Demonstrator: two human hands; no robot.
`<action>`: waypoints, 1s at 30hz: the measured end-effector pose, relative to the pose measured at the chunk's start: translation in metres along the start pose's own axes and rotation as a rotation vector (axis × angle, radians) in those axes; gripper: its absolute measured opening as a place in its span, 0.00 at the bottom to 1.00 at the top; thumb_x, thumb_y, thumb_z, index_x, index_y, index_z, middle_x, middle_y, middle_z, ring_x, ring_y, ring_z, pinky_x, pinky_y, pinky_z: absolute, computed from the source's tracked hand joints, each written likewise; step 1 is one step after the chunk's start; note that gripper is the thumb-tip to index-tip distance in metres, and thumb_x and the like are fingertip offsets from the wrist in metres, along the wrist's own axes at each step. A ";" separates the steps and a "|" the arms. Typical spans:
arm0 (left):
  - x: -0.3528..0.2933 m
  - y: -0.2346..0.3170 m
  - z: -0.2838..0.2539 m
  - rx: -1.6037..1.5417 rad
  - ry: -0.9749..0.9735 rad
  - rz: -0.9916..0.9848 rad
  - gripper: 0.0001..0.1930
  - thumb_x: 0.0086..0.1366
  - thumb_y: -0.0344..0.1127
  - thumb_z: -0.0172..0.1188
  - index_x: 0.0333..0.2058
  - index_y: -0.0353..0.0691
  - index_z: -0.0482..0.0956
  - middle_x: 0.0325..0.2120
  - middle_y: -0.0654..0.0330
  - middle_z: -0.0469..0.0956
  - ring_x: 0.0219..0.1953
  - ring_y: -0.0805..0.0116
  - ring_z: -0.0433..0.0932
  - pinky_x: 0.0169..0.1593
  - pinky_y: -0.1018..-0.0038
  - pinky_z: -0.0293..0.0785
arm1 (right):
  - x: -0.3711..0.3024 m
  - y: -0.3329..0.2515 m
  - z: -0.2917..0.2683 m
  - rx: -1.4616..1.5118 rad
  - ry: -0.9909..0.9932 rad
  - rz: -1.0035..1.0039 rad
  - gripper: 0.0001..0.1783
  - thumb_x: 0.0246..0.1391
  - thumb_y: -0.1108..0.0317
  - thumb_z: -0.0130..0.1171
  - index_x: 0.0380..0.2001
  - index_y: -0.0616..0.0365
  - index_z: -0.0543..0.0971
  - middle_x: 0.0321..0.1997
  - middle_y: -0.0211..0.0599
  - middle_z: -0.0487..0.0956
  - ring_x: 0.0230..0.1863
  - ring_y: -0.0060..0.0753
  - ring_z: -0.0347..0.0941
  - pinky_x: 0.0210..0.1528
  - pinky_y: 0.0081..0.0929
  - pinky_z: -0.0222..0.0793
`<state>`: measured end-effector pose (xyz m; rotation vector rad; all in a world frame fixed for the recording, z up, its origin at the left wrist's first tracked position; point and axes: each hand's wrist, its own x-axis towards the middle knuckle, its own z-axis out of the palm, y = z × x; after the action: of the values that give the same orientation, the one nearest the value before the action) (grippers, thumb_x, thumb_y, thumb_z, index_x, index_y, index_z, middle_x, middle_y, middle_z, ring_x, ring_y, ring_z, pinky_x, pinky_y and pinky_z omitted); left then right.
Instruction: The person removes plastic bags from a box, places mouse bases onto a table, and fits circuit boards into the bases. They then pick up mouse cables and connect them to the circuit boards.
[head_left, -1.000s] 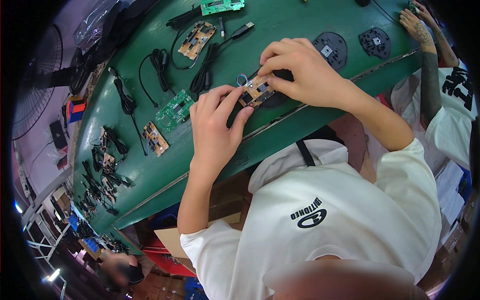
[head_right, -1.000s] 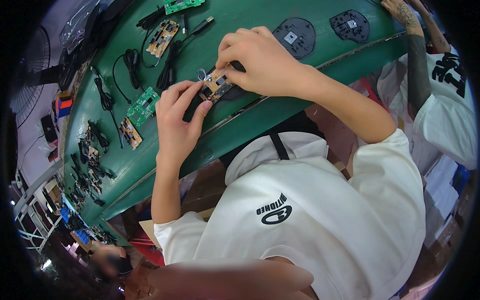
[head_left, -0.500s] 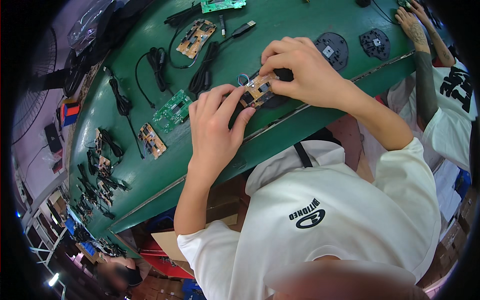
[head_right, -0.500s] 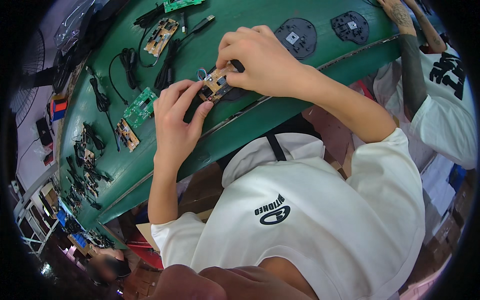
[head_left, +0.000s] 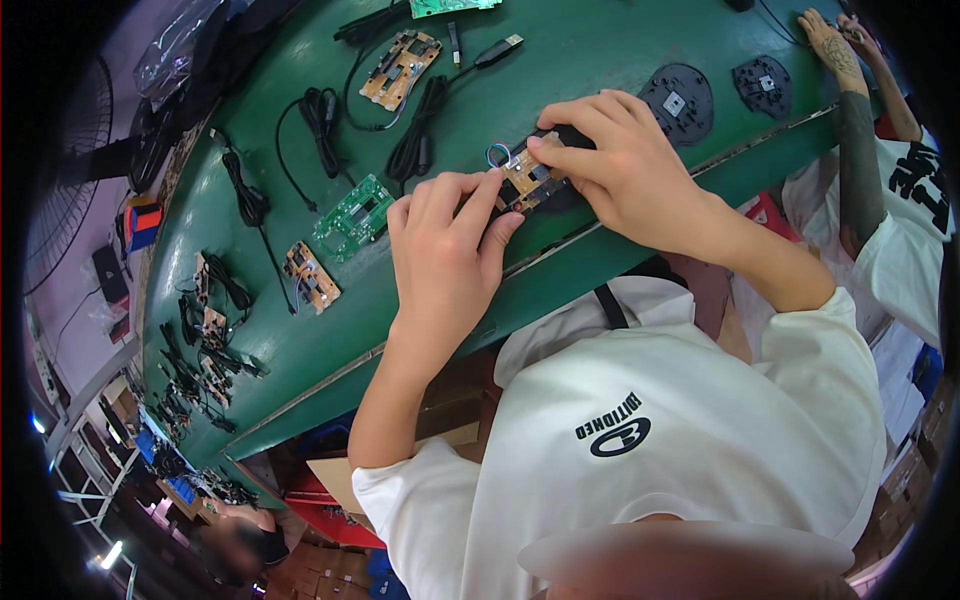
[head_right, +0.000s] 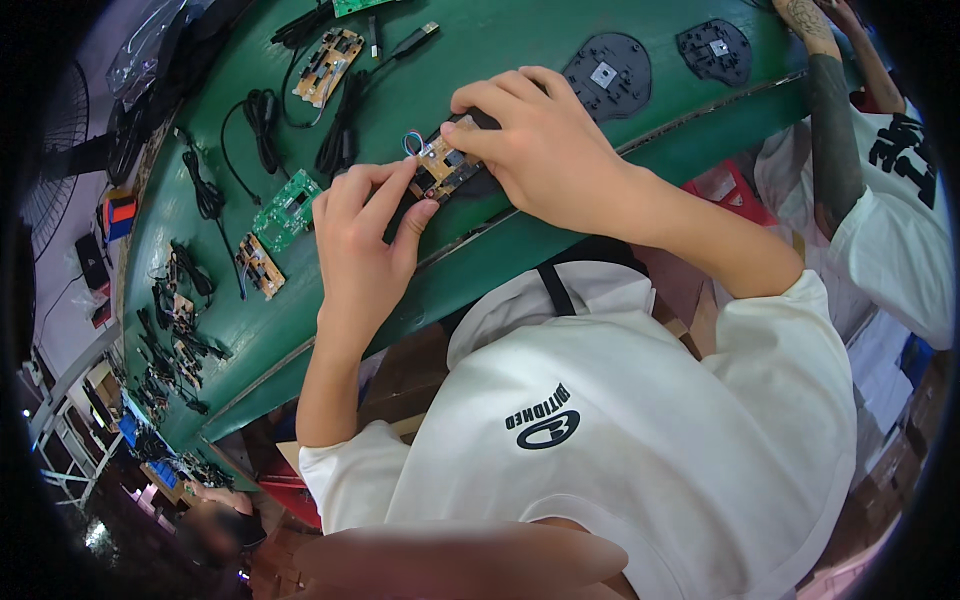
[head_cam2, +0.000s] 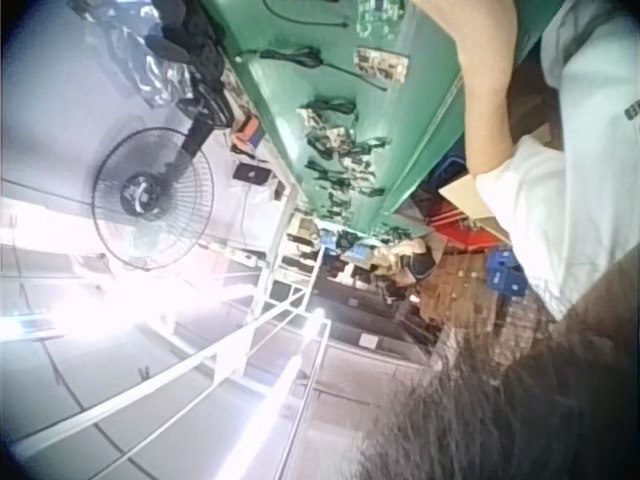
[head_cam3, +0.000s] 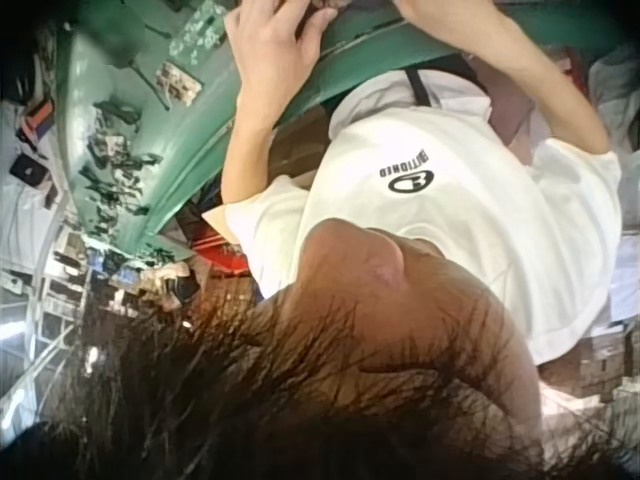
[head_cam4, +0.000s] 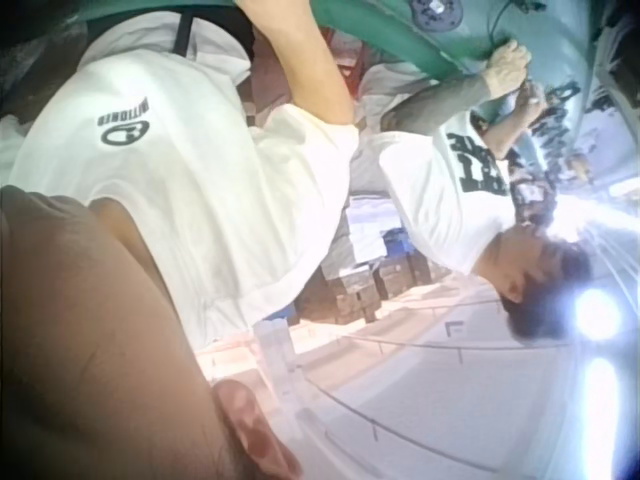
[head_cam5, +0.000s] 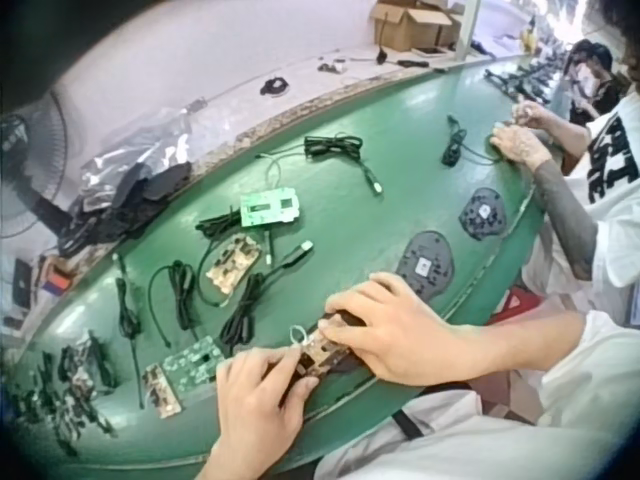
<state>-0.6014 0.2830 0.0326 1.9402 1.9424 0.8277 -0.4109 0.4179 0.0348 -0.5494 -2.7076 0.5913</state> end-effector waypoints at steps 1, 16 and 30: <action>0.000 0.000 -0.001 0.005 -0.007 -0.005 0.18 0.56 0.34 0.71 0.46 0.38 0.83 0.39 0.63 0.78 0.42 0.62 0.75 0.47 0.65 0.64 | -0.001 0.000 0.001 0.000 0.031 -0.020 0.19 0.49 0.78 0.63 0.46 0.56 0.82 0.51 0.37 0.76 0.50 0.44 0.71 0.61 0.43 0.60; -0.013 -0.014 0.011 -0.161 0.121 -0.024 0.21 0.54 0.33 0.73 0.47 0.37 0.83 0.45 0.59 0.81 0.47 0.60 0.76 0.50 0.66 0.65 | 0.004 -0.012 0.002 0.113 0.057 0.134 0.14 0.49 0.65 0.69 0.39 0.59 0.84 0.48 0.37 0.76 0.54 0.42 0.70 0.64 0.45 0.57; -0.008 -0.009 0.004 -0.028 0.068 0.015 0.20 0.55 0.34 0.73 0.46 0.34 0.83 0.43 0.58 0.79 0.45 0.59 0.75 0.47 0.64 0.67 | 0.011 -0.001 -0.001 0.159 0.009 0.160 0.11 0.52 0.63 0.67 0.38 0.54 0.86 0.45 0.31 0.77 0.50 0.36 0.70 0.61 0.41 0.56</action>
<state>-0.6061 0.2762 0.0227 1.9370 1.9460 0.9317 -0.4201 0.4219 0.0387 -0.7281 -2.5946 0.8355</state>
